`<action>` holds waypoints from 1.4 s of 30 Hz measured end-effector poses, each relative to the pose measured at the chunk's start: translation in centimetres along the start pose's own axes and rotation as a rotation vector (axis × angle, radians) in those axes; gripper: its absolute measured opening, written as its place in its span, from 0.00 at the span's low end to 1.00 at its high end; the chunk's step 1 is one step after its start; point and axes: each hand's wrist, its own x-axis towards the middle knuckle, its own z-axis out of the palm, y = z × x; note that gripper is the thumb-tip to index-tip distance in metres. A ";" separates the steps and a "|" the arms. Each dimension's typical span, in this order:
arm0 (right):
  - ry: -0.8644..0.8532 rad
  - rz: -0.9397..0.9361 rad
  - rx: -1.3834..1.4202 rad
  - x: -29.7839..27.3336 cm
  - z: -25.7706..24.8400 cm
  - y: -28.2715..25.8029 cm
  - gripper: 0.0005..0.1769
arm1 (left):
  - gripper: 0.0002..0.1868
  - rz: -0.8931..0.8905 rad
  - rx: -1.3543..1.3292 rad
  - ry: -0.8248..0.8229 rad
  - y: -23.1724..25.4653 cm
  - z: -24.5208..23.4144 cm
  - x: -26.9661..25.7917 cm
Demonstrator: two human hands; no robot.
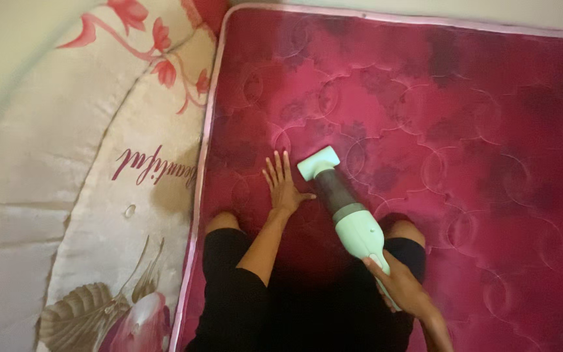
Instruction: The person dusts a pillow with a colorful duster, moves the pillow aside, and then uses a handheld vacuum to clean the surface and corners of a mattress.
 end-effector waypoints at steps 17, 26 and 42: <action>-0.168 -0.110 0.059 5.2 1.3 -10.4 0.27 | 0.91 -0.234 -0.102 0.168 -6.6 -2.0 4.8; -0.129 -0.095 -0.008 6.9 4.5 -15.3 0.28 | 0.92 -0.314 -0.035 -0.011 -7.9 -0.3 6.4; -0.111 -0.077 -0.101 7.9 5.1 -18.4 0.30 | 0.88 -0.351 -0.063 -0.051 -7.5 -1.2 6.1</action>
